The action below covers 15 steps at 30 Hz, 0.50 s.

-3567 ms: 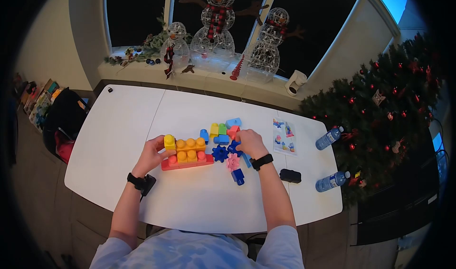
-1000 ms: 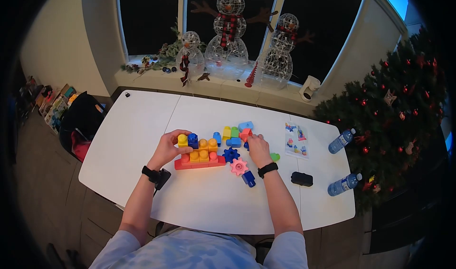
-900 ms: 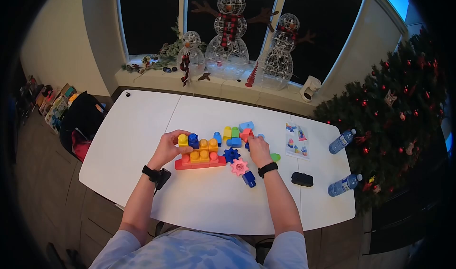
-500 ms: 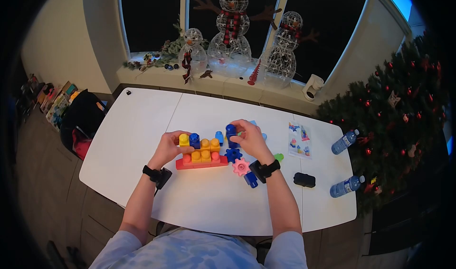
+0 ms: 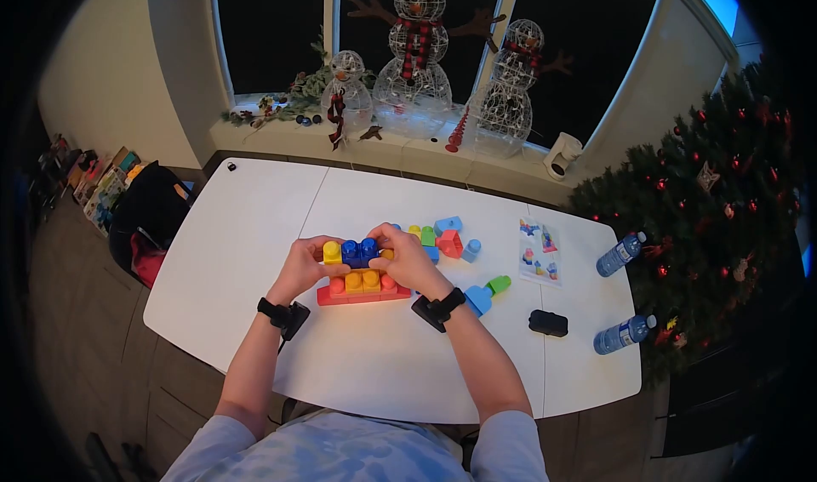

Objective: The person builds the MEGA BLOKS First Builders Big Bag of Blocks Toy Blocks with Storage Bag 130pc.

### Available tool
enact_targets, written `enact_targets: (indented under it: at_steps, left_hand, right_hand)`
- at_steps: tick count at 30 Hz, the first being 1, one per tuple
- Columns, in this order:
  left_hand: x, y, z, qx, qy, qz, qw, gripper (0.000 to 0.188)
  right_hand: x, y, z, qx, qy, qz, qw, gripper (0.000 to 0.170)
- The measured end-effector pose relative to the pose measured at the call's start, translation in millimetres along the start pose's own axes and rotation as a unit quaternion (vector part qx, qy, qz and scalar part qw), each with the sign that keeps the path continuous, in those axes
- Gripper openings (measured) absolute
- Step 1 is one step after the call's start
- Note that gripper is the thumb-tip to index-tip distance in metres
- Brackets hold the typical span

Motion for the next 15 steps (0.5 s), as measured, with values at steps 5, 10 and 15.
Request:
enact_targets:
  at_steps: [5, 10, 15]
  left_hand:
    - [-0.3, -0.9, -2.2, -0.005, 0.007, 0.000, 1.000, 0.043]
    - [-0.1, -0.1, -0.6, 0.002, 0.017, -0.006, 1.000, 0.042]
    - [1.1, 0.3, 0.8, -0.004, 0.021, -0.005, 1.000, 0.042]
  right_hand:
    - [-2.6, -2.3, 0.9, 0.004, -0.038, -0.028, 0.999, 0.039]
    - [-2.1, -4.4, 5.4, 0.011, -0.056, -0.055, 0.997, 0.040]
    - [3.5, -1.9, 1.8, 0.015, -0.088, -0.011, 0.996, 0.049]
Point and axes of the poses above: each hand's wrist, its own y-axis towards the middle knuckle, its own x-axis out of the back of the hand, z = x × y, the point moved 8 cm from there along y, towards the middle knuckle, and after that the axes turned 5 degrees about z, right-handed, at the moved point
